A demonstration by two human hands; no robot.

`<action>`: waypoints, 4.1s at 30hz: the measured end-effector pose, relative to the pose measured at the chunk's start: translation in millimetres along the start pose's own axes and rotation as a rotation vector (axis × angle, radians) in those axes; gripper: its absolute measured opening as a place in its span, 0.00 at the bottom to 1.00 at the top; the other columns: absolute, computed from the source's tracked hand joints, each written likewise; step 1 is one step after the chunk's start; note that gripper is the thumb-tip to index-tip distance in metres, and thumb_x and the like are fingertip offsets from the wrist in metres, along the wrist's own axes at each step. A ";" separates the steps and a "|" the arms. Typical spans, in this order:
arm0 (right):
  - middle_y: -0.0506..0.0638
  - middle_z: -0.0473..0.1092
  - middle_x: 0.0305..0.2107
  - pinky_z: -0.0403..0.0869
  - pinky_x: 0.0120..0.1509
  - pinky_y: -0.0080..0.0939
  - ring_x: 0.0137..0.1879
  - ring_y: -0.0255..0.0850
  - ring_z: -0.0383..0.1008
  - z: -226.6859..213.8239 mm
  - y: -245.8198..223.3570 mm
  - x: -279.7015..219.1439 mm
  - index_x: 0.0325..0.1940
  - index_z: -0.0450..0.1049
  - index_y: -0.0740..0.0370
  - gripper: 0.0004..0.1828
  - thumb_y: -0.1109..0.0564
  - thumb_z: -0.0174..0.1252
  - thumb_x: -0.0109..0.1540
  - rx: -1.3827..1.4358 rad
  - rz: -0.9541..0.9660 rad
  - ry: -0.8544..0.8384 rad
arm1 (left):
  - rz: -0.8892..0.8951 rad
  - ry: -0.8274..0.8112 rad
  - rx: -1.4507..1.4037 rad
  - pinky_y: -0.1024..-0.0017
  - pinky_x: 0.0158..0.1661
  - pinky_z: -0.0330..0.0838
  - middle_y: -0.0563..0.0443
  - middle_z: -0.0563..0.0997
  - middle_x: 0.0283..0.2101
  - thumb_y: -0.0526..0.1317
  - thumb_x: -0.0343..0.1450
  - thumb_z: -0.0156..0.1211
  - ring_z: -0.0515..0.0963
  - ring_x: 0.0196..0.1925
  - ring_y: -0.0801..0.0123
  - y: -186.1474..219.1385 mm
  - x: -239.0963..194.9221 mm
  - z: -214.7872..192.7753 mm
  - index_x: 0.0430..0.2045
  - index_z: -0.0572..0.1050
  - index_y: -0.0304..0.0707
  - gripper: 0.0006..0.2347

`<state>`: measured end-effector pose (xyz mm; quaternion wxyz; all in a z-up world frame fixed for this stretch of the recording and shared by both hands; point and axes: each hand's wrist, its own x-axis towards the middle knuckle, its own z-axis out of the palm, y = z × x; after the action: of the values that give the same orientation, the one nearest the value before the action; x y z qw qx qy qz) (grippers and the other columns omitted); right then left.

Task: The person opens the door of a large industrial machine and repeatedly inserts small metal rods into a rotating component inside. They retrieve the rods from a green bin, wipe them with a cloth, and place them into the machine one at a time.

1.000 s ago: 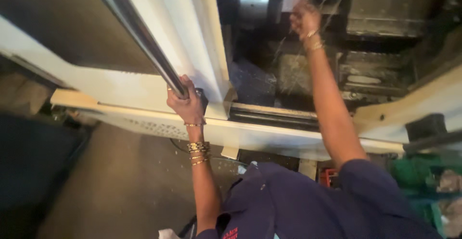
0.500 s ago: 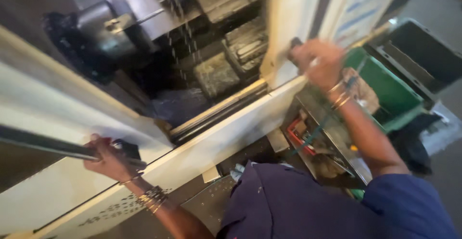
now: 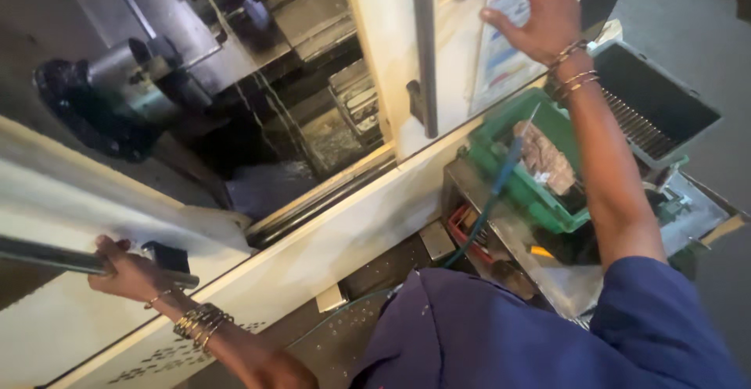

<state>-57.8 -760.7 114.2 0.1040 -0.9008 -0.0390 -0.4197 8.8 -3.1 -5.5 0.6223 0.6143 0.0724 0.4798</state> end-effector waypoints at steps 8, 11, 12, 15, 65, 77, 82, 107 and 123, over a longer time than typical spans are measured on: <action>0.68 0.55 0.74 0.74 0.60 0.54 0.52 0.55 0.75 10.2 9.5 8.3 0.26 0.77 0.57 0.27 0.35 0.74 0.63 0.027 -0.086 0.044 | -0.015 0.056 0.036 0.65 0.37 0.70 0.44 0.78 0.31 0.38 0.78 0.63 0.77 0.33 0.65 6.9 -33.8 37.9 0.32 0.73 0.24 0.12; 0.68 0.52 0.77 0.76 0.53 0.49 0.44 0.53 0.78 1.8 2.4 11.2 0.26 0.77 0.56 0.26 0.35 0.75 0.62 0.009 -0.054 0.020 | -0.046 0.090 -0.001 0.66 0.38 0.73 0.44 0.79 0.33 0.39 0.77 0.65 0.78 0.34 0.66 14.1 -56.4 62.0 0.33 0.71 0.26 0.12; 0.67 0.53 0.77 0.77 0.50 0.48 0.42 0.53 0.78 -3.4 -1.1 10.9 0.27 0.77 0.55 0.26 0.35 0.76 0.61 -0.001 -0.033 0.005 | -0.040 0.098 -0.025 0.66 0.38 0.75 0.44 0.80 0.34 0.39 0.77 0.66 0.80 0.35 0.65 16.6 -64.8 70.6 0.35 0.69 0.27 0.13; 0.65 0.58 0.74 0.77 0.44 0.45 0.36 0.48 0.80 -23.4 -3.0 12.0 0.24 0.76 0.56 0.25 0.36 0.74 0.59 0.133 0.077 -0.079 | -0.018 0.027 -0.014 0.65 0.41 0.75 0.42 0.79 0.35 0.40 0.78 0.65 0.78 0.36 0.63 25.5 -89.2 94.4 0.35 0.71 0.24 0.13; 0.73 0.60 0.60 0.67 0.63 0.66 0.62 0.72 0.67 156.8 133.6 -363.4 0.70 0.60 0.59 0.44 0.40 0.67 0.57 -0.053 0.539 -0.811 | -0.084 -0.476 -0.249 0.76 0.23 0.63 0.45 0.76 0.31 0.40 0.80 0.60 0.69 0.24 0.74 92.7 -282.7 286.7 0.34 0.69 0.26 0.12; 0.57 0.78 0.44 0.77 0.59 0.49 0.54 0.53 0.79 143.7 134.8 -340.0 0.52 0.76 0.54 0.20 0.53 0.62 0.55 -0.125 0.234 -0.965 | -0.089 -0.445 -0.325 0.71 0.42 0.78 0.45 0.78 0.37 0.38 0.78 0.61 0.78 0.37 0.70 89.7 -286.9 289.6 0.37 0.70 0.25 0.11; 0.65 0.75 0.46 0.73 0.51 0.57 0.48 0.60 0.75 87.0 140.5 -319.0 0.73 0.67 0.48 0.37 0.54 0.65 0.58 0.223 0.635 -0.725 | -0.109 -0.423 -0.318 0.70 0.42 0.78 0.45 0.78 0.38 0.38 0.78 0.61 0.79 0.39 0.69 87.9 -287.1 290.8 0.38 0.70 0.24 0.10; 0.66 0.76 0.36 0.76 0.40 0.59 0.39 0.64 0.77 101.7 142.4 -351.0 0.60 0.70 0.59 0.33 0.43 0.70 0.57 -0.123 0.701 -0.555 | -0.091 -0.449 -0.317 0.68 0.44 0.80 0.46 0.77 0.37 0.37 0.78 0.60 0.78 0.38 0.69 90.6 -289.5 291.0 0.37 0.70 0.24 0.10; 0.62 0.77 0.43 0.77 0.47 0.57 0.45 0.60 0.79 152.0 136.5 -378.0 0.48 0.77 0.58 0.13 0.50 0.54 0.66 -0.172 0.715 -0.619 | -0.079 -0.438 -0.301 0.71 0.41 0.78 0.50 0.76 0.34 0.38 0.78 0.61 0.76 0.34 0.73 88.1 -290.3 288.7 0.35 0.69 0.29 0.10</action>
<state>-166.2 -853.9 -291.0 0.1504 -0.9458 0.2788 -0.0716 6.7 -421.9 -9.2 0.7255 0.6009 -0.1123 0.3162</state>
